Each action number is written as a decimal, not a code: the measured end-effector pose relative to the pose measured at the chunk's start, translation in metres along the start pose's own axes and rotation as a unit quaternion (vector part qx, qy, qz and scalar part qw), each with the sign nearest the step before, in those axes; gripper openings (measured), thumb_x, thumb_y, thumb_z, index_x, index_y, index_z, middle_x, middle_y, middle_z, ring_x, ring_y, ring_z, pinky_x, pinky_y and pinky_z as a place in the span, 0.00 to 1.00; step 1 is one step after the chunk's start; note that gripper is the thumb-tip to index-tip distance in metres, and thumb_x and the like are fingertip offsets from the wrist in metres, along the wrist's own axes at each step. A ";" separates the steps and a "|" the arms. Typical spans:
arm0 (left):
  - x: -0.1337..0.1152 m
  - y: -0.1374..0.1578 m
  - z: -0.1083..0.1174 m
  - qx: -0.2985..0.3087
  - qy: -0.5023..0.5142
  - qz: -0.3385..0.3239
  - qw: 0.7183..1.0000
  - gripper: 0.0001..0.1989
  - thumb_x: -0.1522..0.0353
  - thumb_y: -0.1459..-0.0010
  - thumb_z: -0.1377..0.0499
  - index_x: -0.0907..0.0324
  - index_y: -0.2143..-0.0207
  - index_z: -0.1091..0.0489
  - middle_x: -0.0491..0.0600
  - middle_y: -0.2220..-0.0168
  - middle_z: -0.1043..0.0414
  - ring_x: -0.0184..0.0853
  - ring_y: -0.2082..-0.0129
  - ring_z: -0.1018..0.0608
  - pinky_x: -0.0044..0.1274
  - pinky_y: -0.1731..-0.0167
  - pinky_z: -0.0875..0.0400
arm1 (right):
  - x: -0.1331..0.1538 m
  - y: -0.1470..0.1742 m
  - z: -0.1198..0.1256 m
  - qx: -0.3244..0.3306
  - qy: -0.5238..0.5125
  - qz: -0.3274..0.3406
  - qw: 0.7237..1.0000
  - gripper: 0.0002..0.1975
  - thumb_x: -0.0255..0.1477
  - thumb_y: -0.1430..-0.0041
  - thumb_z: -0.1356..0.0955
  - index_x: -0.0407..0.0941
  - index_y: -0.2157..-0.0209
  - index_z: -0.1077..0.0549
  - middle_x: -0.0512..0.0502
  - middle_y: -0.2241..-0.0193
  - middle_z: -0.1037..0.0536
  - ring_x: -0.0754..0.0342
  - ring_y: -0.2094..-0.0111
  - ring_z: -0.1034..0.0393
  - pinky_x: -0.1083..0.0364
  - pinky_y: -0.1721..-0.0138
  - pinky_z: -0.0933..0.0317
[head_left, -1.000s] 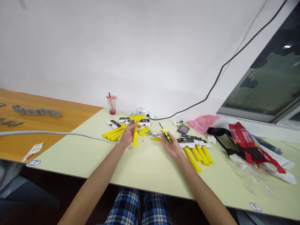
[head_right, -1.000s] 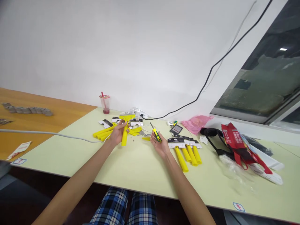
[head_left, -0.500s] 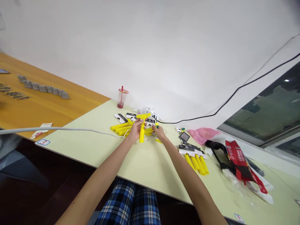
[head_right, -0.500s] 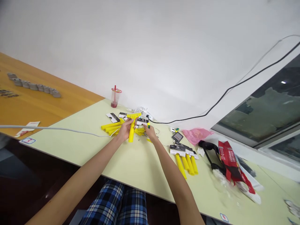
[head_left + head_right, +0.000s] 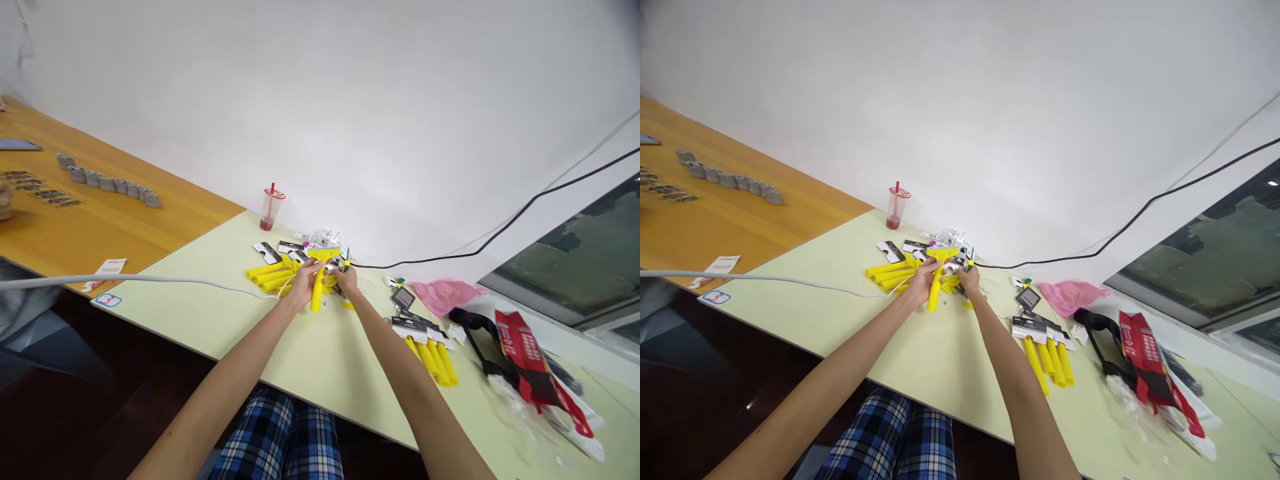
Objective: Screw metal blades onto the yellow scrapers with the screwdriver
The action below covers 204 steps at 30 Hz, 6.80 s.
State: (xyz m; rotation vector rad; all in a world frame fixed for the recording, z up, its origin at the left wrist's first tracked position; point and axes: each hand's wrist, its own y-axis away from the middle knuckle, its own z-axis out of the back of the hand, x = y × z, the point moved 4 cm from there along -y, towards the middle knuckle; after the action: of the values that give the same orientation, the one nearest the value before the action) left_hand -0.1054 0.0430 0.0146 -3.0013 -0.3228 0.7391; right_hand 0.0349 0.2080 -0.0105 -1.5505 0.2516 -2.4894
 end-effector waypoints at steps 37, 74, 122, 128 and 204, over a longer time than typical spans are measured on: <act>0.025 -0.050 -0.119 0.046 -0.186 -0.063 0.979 0.09 0.64 0.32 0.31 0.59 0.54 0.22 0.48 0.63 0.25 0.28 0.69 0.25 0.20 0.68 0.27 | -0.026 0.098 0.122 -0.111 -0.296 0.063 0.947 0.20 0.46 0.39 0.22 0.49 0.71 0.30 0.47 0.63 0.18 0.50 0.66 0.26 0.51 0.60 0.29; -0.016 -0.057 -0.148 0.142 -0.543 -0.071 0.824 0.32 0.78 0.60 0.21 0.57 0.50 0.16 0.58 0.52 0.19 0.53 0.51 0.15 0.28 0.67 0.16 | -0.057 0.091 0.108 -0.062 -0.540 -0.169 0.822 0.31 0.31 0.58 0.12 0.50 0.70 0.36 0.58 0.73 0.26 0.57 0.70 0.25 0.58 0.67 0.22; 0.029 -0.064 -0.136 0.135 -0.674 0.046 0.725 0.30 0.67 0.34 0.32 0.56 0.32 0.33 0.62 0.45 0.19 0.38 0.70 0.12 0.30 0.63 0.14 | -0.012 0.102 0.136 -0.171 -0.440 -0.084 0.877 0.37 0.44 0.66 0.13 0.49 0.72 0.40 0.55 0.71 0.25 0.54 0.65 0.24 0.58 0.70 0.31; 0.035 -0.064 -0.134 0.188 -0.660 0.075 0.724 0.27 0.55 0.45 0.25 0.60 0.49 0.24 0.57 0.59 0.15 0.42 0.65 0.13 0.28 0.63 0.18 | -0.011 0.101 0.135 -0.141 -0.444 -0.090 0.880 0.37 0.41 0.67 0.12 0.49 0.72 0.40 0.55 0.71 0.25 0.54 0.65 0.23 0.59 0.71 0.32; -0.009 -0.026 -0.179 0.323 -0.628 0.038 0.707 0.21 0.60 0.49 0.23 0.57 0.54 0.12 0.56 0.53 0.12 0.46 0.52 0.14 0.33 0.52 0.19 | 0.023 0.131 0.116 0.227 -0.473 -0.090 0.847 0.30 0.57 0.51 0.17 0.47 0.67 0.25 0.48 0.72 0.20 0.51 0.71 0.25 0.53 0.69 0.27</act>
State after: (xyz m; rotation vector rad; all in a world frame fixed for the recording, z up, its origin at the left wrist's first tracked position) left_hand -0.0352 0.0698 0.1797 -1.4468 0.0800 2.2032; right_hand 0.1393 0.0710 0.0271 -2.3525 -0.6068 -1.4031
